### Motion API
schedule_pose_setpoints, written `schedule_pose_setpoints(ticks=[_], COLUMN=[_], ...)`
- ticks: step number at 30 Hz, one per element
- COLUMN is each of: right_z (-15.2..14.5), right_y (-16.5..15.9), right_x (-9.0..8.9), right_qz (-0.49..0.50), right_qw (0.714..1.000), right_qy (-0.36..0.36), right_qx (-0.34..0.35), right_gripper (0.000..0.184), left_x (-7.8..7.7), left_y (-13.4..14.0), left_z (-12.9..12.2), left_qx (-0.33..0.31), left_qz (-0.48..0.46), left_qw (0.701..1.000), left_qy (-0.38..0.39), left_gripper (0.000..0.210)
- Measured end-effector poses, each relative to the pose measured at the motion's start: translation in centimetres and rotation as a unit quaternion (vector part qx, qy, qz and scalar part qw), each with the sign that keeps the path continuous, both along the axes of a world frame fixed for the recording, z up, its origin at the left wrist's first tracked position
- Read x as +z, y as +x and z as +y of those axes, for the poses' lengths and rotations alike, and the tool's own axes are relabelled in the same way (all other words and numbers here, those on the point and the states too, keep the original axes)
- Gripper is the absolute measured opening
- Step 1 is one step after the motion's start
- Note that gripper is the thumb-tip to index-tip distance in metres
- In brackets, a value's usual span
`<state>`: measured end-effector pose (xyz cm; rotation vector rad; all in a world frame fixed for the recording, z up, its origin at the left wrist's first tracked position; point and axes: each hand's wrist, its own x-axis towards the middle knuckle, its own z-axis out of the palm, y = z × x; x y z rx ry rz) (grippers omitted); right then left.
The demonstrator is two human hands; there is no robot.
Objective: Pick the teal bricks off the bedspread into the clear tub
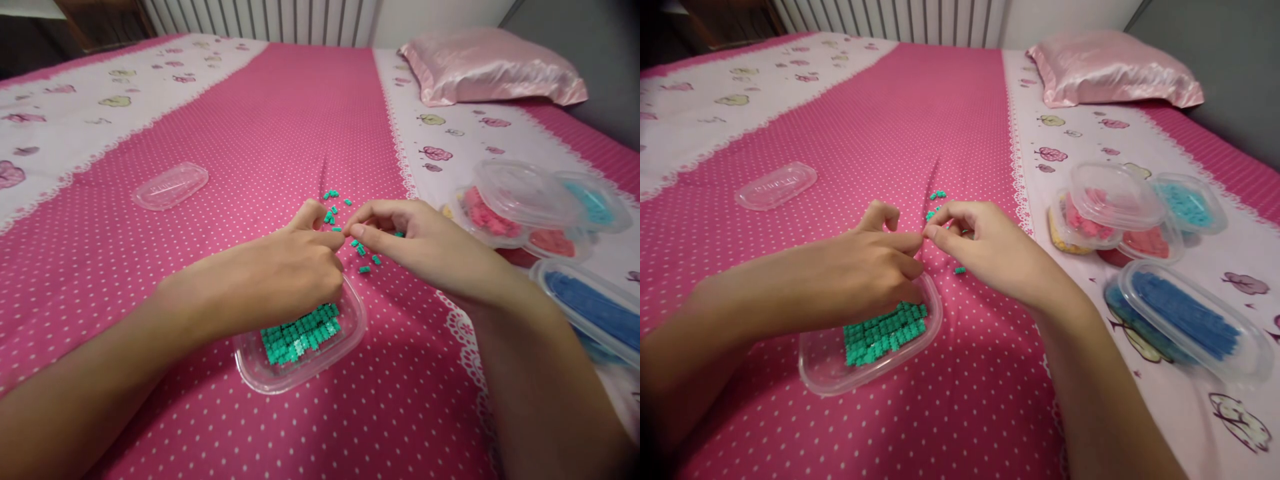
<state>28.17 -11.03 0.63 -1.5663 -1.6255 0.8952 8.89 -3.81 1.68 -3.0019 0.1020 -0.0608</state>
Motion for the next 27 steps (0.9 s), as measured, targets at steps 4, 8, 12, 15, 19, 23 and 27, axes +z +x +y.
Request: schedule_pose_setpoints(ticks=[4, 8, 12, 15, 19, 23, 27], right_z=[-0.03, -0.07, -0.02, 0.02, -0.06, -0.11, 0.06], right_y=[0.02, 0.02, 0.02, 0.01, 0.02, 0.03, 0.19], right_x=[-0.02, -0.13, -0.25, -0.25, -0.18, -0.14, -0.28], right_qz=[0.001, 0.008, 0.016, 0.015, 0.022, 0.027, 0.032], right_qw=[1.0, 1.0, 1.0, 1.0, 1.0, 0.999, 0.999], right_qy=[-0.001, 0.0, -0.004, -0.006, -0.009, -0.002, -0.001], right_qx=[0.0, 0.006, 0.014, 0.016, 0.018, 0.019, 0.008], right_gripper=[0.02, 0.021, 0.02, 0.019, 0.019, 0.021, 0.019], left_x=[0.1, -0.11, -0.22, -0.23, -0.35, -0.49, -0.76], left_y=[0.03, 0.08, 0.11, 0.24, 0.58, 0.78, 0.78], left_z=[-0.02, 0.11, 0.35, 0.43, 0.35, 0.19, 0.13], left_qx=[-0.002, -0.021, -0.031, -0.038, -0.043, -0.043, -0.045], left_qz=[0.0, -0.008, -0.024, -0.029, -0.032, -0.054, -0.05], left_qw=[1.0, 0.999, 0.999, 0.998, 0.996, 0.99, 0.987], left_qy=[0.008, 0.024, 0.027, 0.029, 0.072, 0.122, 0.147], left_gripper=[0.036, 0.033, 0.031, 0.03, 0.026, 0.026, 0.027])
